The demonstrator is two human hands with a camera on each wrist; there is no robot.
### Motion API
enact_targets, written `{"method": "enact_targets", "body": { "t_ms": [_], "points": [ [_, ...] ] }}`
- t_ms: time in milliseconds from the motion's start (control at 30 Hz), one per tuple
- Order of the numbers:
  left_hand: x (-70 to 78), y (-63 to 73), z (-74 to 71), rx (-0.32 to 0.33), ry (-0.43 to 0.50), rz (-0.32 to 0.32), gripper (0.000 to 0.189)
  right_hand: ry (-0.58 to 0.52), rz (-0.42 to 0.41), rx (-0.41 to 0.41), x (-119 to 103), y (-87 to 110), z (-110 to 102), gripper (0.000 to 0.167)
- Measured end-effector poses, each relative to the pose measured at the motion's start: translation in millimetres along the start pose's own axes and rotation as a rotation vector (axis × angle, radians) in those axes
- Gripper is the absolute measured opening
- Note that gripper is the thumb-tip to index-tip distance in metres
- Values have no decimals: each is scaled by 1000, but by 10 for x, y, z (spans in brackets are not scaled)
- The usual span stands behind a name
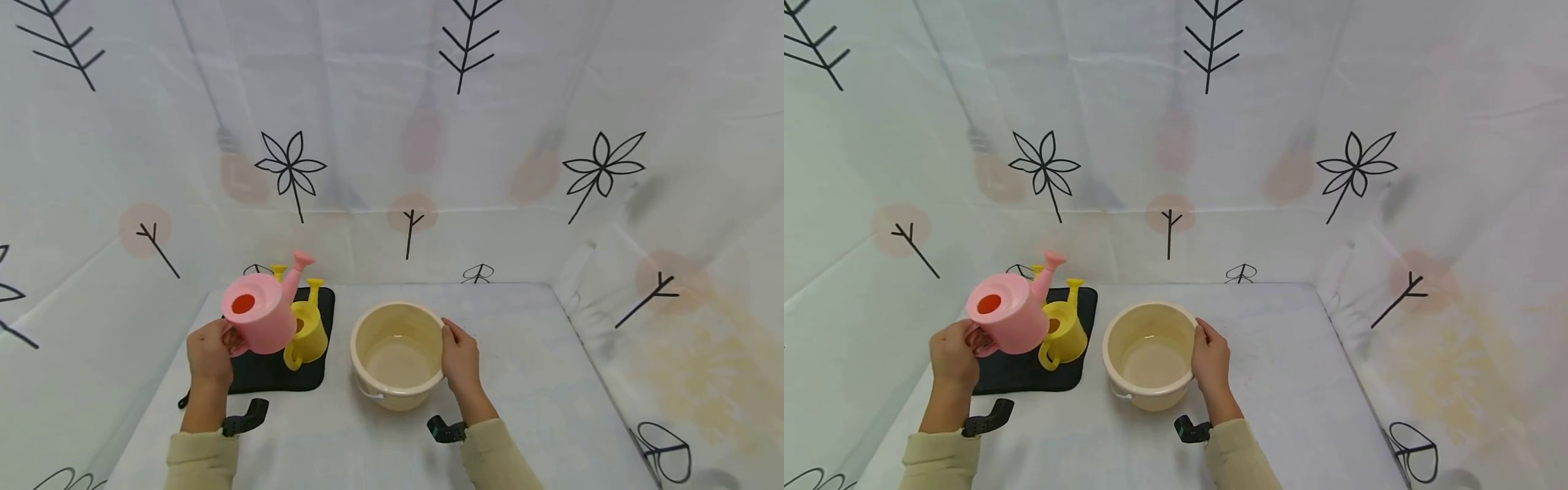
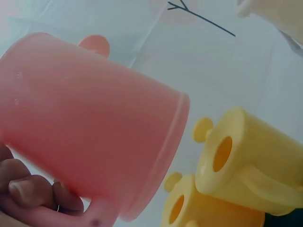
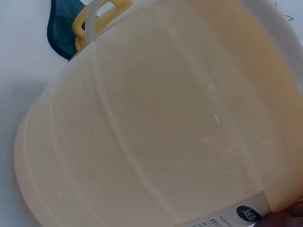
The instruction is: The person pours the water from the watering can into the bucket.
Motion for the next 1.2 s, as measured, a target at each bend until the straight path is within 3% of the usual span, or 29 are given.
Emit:
{"method": "enact_targets", "body": {
  "t_ms": [300,867,1200],
  "points": [
    [15,51,116,-73,-79,-30,50,0,-1,-18,-16,13,6,41],
    [191,179,305,-247,-151,23,47,42,-14,-6,-17,-6,3,40],
    [220,234,400,-343,-173,30,37,61,-16,-1,-13,-6,-8,39]
  ]
}}
Point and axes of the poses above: each hand's wrist, its own y-axis away from the middle knuckle, its own z-axis out of the palm, x = y × z, the point moved 6 cm from there along -y, towards the middle knuckle, and after that the axes turned 8 degrees about -z, right-handed, at the moved point
